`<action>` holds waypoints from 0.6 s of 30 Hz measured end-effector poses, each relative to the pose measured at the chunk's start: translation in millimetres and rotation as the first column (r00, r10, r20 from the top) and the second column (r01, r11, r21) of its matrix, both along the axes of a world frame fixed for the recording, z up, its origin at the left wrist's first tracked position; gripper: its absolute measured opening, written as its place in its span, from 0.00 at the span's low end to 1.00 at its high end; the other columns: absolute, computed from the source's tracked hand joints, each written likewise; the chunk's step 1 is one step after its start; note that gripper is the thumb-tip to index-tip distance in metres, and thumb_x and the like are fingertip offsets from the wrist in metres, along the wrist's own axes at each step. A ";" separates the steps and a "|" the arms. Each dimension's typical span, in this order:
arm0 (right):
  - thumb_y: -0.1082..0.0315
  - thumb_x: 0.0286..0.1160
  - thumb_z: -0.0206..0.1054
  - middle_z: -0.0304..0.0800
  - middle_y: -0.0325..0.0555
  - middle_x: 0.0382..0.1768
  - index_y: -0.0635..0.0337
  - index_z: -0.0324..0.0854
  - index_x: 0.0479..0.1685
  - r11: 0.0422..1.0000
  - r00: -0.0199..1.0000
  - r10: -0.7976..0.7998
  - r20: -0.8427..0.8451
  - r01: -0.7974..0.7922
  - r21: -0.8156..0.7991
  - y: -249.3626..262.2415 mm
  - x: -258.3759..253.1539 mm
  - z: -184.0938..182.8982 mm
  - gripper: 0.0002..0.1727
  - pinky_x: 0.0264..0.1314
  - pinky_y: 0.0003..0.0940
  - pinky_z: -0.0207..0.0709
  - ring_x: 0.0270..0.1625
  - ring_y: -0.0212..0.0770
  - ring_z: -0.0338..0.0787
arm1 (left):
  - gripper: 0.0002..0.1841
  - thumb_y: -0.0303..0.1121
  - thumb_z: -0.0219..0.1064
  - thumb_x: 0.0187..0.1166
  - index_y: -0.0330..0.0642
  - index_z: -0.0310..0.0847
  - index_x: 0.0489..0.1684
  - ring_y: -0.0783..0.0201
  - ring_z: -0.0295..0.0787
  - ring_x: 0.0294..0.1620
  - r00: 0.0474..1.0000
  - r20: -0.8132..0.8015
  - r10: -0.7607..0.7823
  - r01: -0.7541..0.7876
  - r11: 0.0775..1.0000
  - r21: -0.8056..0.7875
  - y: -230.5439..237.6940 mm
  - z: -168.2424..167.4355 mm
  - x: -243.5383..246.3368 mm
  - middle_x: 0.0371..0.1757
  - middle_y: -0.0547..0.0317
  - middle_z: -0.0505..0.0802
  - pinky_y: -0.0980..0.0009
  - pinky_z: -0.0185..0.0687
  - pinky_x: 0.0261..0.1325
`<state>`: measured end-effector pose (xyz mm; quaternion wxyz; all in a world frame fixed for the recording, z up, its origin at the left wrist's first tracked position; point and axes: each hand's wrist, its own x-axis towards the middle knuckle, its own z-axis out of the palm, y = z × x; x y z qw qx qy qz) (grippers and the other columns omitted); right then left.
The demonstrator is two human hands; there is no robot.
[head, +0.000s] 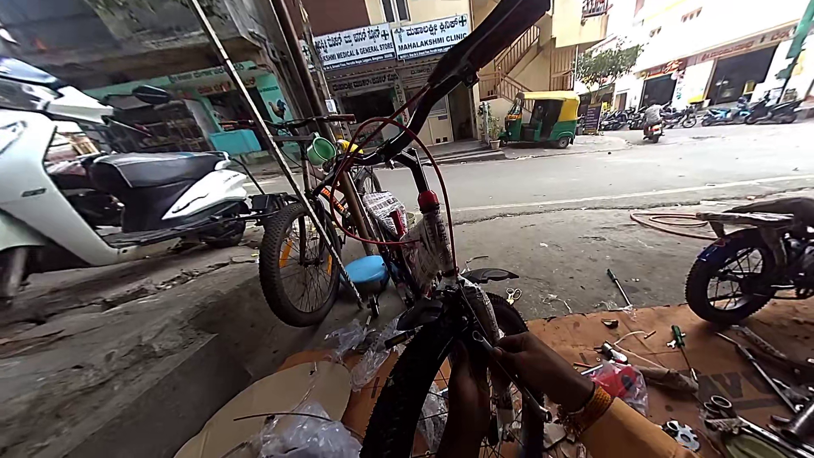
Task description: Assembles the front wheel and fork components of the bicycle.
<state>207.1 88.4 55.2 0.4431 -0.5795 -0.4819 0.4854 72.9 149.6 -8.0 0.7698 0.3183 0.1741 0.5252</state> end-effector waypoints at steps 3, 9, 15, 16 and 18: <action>0.61 0.93 0.53 0.93 0.45 0.32 0.63 0.82 0.52 0.997 0.967 -0.044 -0.251 0.028 -0.066 -5.6 -21.4 -2.6 0.16 0.35 0.33 0.88 0.31 0.38 0.93 | 0.29 0.53 0.36 0.94 0.39 0.77 0.59 0.65 0.89 0.34 0.992 -0.095 -0.082 0.076 0.995 -0.068 -3.5 5.2 -6.5 0.38 0.53 0.91 0.68 0.88 0.37; 0.65 0.96 0.44 0.93 0.54 0.42 0.64 0.72 0.59 0.999 0.642 -0.039 -0.765 0.007 -0.044 -13.0 -65.0 7.8 0.14 0.45 0.37 0.91 0.43 0.46 0.96 | 0.27 0.57 0.77 0.66 0.43 0.80 0.47 0.87 0.85 0.41 0.979 -0.038 0.198 -0.149 0.838 0.525 0.7 -40.8 -18.0 0.36 0.77 0.89 0.83 0.82 0.46; 0.65 0.91 0.55 0.92 0.44 0.36 0.64 0.82 0.52 0.996 0.975 0.029 -0.222 -0.010 0.088 -11.6 -19.1 -5.1 0.13 0.38 0.33 0.88 0.34 0.37 0.92 | 0.32 0.56 0.34 0.93 0.38 0.72 0.72 0.57 0.90 0.49 0.980 -0.194 -0.048 0.036 0.997 -0.065 1.0 6.6 -7.5 0.54 0.46 0.91 0.59 0.88 0.50; 0.65 0.91 0.56 0.92 0.43 0.35 0.64 0.83 0.52 0.997 0.991 0.030 -0.128 -0.020 0.080 -8.6 -11.0 -5.7 0.13 0.39 0.32 0.88 0.33 0.35 0.91 | 0.30 0.52 0.33 0.94 0.38 0.64 0.80 0.57 0.87 0.61 0.988 -0.147 -0.046 0.044 0.999 -0.016 1.6 3.9 -6.2 0.65 0.46 0.87 0.58 0.84 0.63; 0.63 0.90 0.57 0.91 0.41 0.34 0.62 0.85 0.50 0.996 0.999 0.027 0.018 -0.028 0.084 -2.5 1.6 -6.7 0.14 0.40 0.31 0.87 0.33 0.34 0.91 | 0.27 0.46 0.36 0.95 0.36 0.59 0.82 0.58 0.82 0.71 0.998 -0.062 0.001 0.001 1.000 0.028 2.5 0.4 -1.0 0.72 0.46 0.83 0.60 0.77 0.74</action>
